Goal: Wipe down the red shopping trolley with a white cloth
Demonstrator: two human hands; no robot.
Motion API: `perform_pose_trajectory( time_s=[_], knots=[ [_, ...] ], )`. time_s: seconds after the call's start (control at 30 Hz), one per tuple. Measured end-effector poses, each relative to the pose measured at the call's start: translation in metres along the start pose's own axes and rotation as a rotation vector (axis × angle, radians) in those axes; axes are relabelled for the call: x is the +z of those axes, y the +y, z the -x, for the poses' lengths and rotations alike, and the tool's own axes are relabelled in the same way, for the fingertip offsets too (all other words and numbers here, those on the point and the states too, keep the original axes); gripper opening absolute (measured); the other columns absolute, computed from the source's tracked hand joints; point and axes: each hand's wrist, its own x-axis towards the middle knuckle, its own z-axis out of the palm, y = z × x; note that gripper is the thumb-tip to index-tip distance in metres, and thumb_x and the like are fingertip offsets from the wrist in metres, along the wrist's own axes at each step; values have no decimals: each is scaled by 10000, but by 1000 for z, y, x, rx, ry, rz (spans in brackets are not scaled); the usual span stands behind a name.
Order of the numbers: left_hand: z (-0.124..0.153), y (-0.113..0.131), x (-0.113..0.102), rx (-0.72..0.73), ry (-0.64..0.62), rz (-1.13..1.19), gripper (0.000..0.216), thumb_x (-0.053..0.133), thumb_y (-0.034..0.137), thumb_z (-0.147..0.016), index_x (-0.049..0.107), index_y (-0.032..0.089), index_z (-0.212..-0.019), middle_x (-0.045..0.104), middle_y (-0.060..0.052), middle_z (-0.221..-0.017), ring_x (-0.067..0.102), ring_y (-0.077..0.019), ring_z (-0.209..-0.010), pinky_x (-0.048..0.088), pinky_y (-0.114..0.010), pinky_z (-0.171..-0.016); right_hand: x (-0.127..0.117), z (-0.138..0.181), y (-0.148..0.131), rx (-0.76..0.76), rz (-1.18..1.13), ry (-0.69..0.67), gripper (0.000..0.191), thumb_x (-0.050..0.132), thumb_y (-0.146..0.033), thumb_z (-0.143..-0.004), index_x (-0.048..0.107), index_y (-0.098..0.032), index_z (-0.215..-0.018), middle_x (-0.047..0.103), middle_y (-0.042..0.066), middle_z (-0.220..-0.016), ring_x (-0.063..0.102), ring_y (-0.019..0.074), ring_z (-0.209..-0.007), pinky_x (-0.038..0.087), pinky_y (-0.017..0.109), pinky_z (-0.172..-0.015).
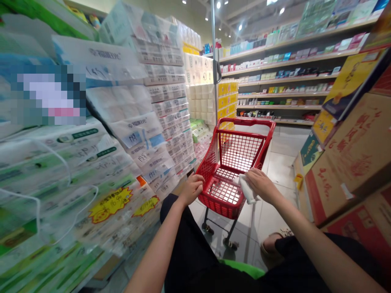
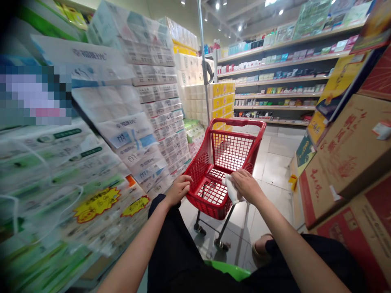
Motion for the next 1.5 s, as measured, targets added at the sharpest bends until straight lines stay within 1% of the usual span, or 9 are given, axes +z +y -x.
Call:
perform_pose_trajectory(
  time_s=[0.3,0.47,0.57,0.7,0.9,1.0,1.17,1.27,1.5],
  knots=[
    [-1,3,4,-38,55,-136,302,327,178,-915,595,211,-779,608,2,-1000,541,-137,-1024,236,-383,-1153,2,18,-76,-60,48,11,204,386,-274,-971,554,-197,-884,622,60,-905,508,199,-976,349,385,-989],
    [-2,20,14,-86,82,-229,283,346,179,-924,546,197,-725,570,-11,-841,526,-156,-894,382,-347,-959,8,41,-108,-101,94,40,157,440,-238,-951,580,-192,-1005,617,52,-940,512,203,-997,299,414,-1052],
    [-4,36,24,-103,97,-284,282,352,179,-930,540,192,-720,561,-24,-822,517,-169,-878,384,-343,-881,9,49,-104,-63,153,69,171,461,-234,-946,579,-197,-1064,619,53,-969,512,210,-1039,270,423,-1076],
    [-8,64,38,-121,122,-310,263,355,199,-947,557,196,-778,570,-29,-844,510,-182,-881,364,-346,-820,4,54,-92,0,205,54,141,461,-254,-950,589,-201,-977,614,50,-905,521,211,-987,276,429,-1051],
    [-9,95,50,-126,146,-272,177,382,223,-946,556,204,-922,576,-32,-921,513,-194,-899,360,-342,-792,3,48,-97,89,245,26,165,455,-288,-954,581,-196,-898,602,56,-861,516,206,-848,360,362,-815],
    [-7,102,55,-131,152,-229,153,402,230,-933,538,206,-999,577,-34,-961,516,-202,-910,372,-347,-802,13,40,-107,98,243,38,156,458,-266,-950,593,-196,-916,613,63,-872,524,207,-845,365,350,-788],
    [-2,113,61,-134,170,-135,214,387,250,-933,485,192,-1114,582,-51,-1043,526,-214,-939,396,-370,-841,36,28,-119,82,220,79,236,455,-164,-923,604,-140,-1104,643,123,-1054,548,233,-986,393,373,-884],
    [0,119,62,-118,168,-103,260,359,273,-954,464,187,-1176,580,-67,-1119,532,-220,-982,405,-383,-865,40,30,-118,78,192,73,323,442,-147,-915,563,-96,-1210,618,150,-1178,532,251,-1086,394,393,-944],
    [1,125,53,60,70,-122,363,409,348,-980,448,271,-1332,555,-54,-1270,547,-207,-1070,428,-353,-876,8,53,-88,3,39,12,452,438,-276,-908,457,-154,-1343,558,114,-1313,488,238,-1215,371,428,-1042]
  ],
)
